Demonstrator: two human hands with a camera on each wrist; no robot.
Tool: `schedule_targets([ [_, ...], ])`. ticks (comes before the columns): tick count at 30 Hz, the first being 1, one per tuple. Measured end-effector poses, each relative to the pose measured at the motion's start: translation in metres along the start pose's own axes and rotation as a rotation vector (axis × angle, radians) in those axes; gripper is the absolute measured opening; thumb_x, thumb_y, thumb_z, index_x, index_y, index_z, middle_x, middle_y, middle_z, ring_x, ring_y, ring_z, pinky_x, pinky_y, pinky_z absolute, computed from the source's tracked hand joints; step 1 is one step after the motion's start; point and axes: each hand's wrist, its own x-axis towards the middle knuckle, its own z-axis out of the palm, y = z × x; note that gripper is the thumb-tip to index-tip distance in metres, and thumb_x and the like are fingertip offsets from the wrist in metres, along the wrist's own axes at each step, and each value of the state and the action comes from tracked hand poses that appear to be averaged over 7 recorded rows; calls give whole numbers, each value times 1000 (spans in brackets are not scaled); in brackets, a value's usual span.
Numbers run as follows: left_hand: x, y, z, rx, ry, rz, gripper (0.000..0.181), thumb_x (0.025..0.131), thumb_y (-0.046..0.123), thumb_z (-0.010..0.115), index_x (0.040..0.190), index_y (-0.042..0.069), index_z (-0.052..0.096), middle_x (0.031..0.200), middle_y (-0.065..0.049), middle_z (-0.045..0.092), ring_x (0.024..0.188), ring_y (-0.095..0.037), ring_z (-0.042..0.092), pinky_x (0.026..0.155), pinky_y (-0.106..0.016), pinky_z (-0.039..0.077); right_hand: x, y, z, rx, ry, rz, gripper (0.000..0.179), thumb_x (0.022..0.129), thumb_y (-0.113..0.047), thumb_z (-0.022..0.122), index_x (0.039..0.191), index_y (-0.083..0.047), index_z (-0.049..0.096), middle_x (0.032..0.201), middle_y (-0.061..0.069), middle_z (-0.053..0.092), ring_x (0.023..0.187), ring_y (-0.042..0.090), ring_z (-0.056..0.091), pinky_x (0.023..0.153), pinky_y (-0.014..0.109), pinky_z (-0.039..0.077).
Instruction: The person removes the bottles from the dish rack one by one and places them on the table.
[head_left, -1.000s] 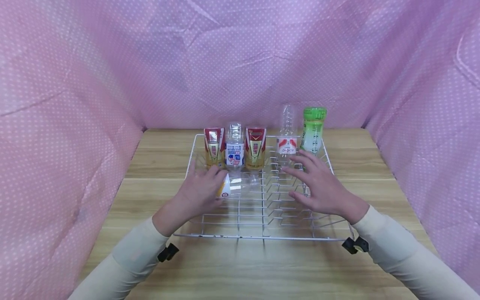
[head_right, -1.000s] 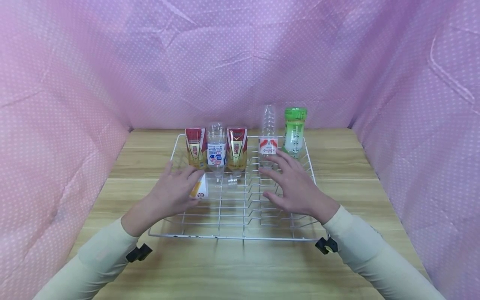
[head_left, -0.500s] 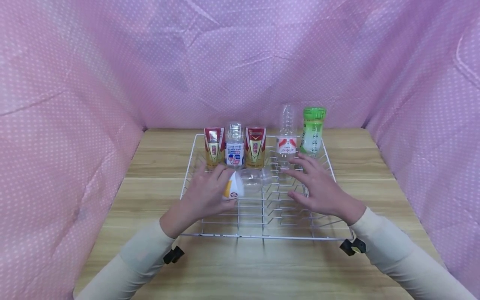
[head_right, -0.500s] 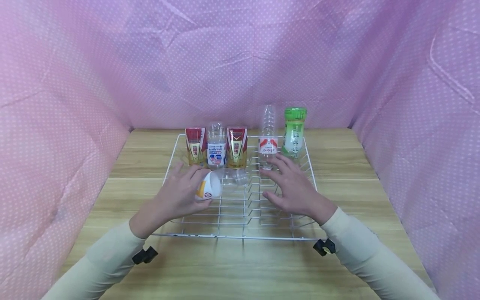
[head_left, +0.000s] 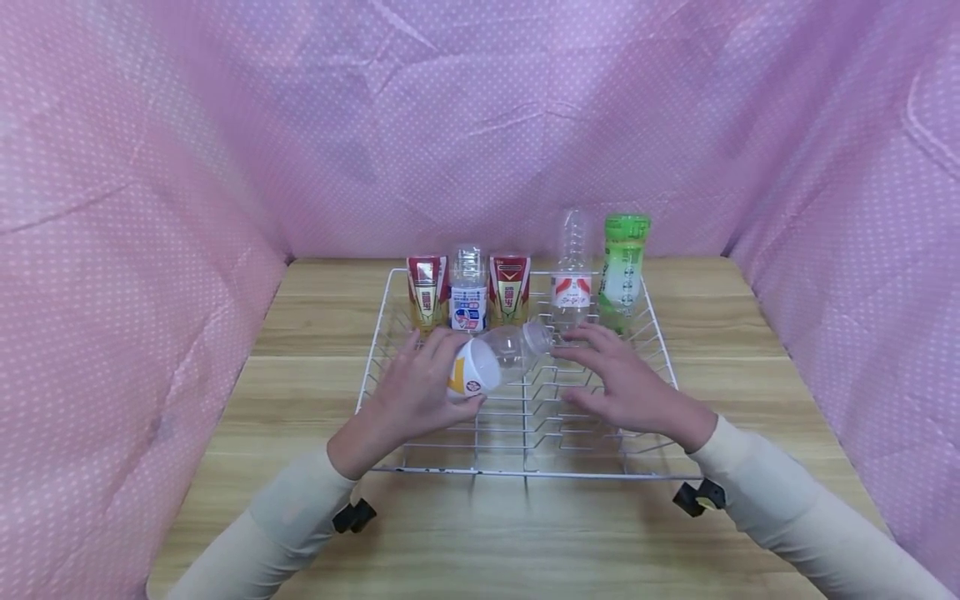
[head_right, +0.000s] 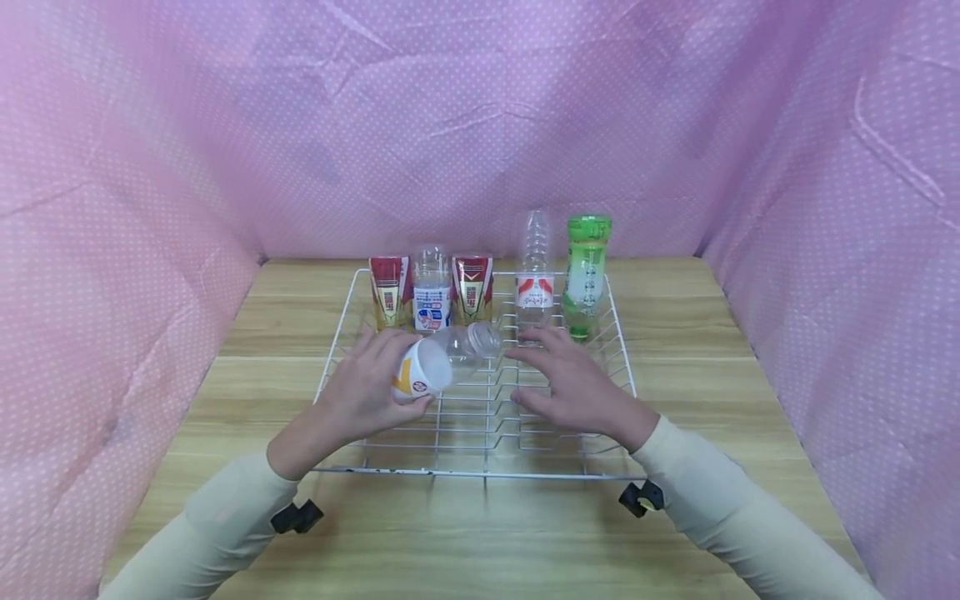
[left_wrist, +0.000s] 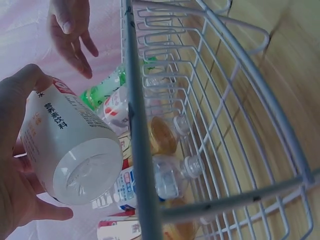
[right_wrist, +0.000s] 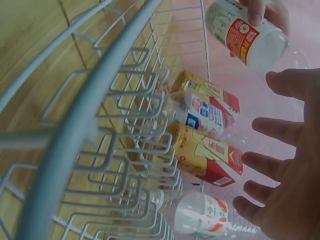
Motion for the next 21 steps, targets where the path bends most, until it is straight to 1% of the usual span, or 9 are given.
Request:
schedule_targets([
  [1,0,1,0,-20,0,-11,78,70,45,86,129,5,55,119,-11,61,96,-24,60,103,-66,41,1,-3,0,25,-14,24,53,92,-32,72,140,-14,59,151,14,44,144,39,30,111,68,29],
  [2,0,2,1,-45,-1,-26,78,70,44,86,130,5,55,119,-10,60,95,-23,59,99,-62,47,2,-5,0,46,-24,48,53,92,-33,72,140,-14,60,151,14,44,143,38,32,110,67,30],
  [4,0,4,2,-98,-2,-58,78,71,43,87,130,5,54,119,-10,59,94,-22,57,88,-51,56,3,-10,0,87,-36,105,53,92,-34,73,140,-14,60,150,14,46,140,38,37,109,66,33],
  [5,0,5,3,-125,1,-73,78,71,42,88,131,5,54,119,-9,59,94,-21,56,81,-44,59,4,-12,0,109,-38,137,53,92,-35,73,139,-14,61,149,15,47,138,38,40,107,66,35],
  [8,0,9,5,-199,18,-108,77,72,41,88,131,5,54,119,-8,59,92,-18,55,64,-26,54,5,-18,1,200,-50,237,52,91,-39,74,136,-14,63,146,14,51,133,39,46,103,64,41],
  [10,0,11,7,-243,26,-125,76,73,40,88,131,5,54,119,-8,58,91,-17,55,64,-23,53,6,-23,2,265,-64,280,53,91,-40,74,135,-14,63,143,13,54,131,39,50,101,62,45],
  [12,0,13,9,-280,31,-141,76,73,40,88,131,5,53,119,-6,58,90,-16,56,64,-21,53,7,-27,4,328,-83,295,54,90,-40,75,134,-12,63,141,11,57,129,36,52,100,58,48],
  [16,-2,15,11,-333,31,-164,77,73,38,89,132,7,51,119,-5,56,89,-15,56,63,-21,54,13,-35,8,409,-109,285,56,88,-38,78,134,-9,63,134,8,61,127,32,53,99,55,50],
  [21,-4,17,12,-372,35,-172,77,73,37,89,133,8,50,121,-4,55,91,-15,58,66,-22,55,20,-45,13,464,-112,266,57,86,-39,80,132,-13,62,128,4,63,123,31,56,96,52,52],
])
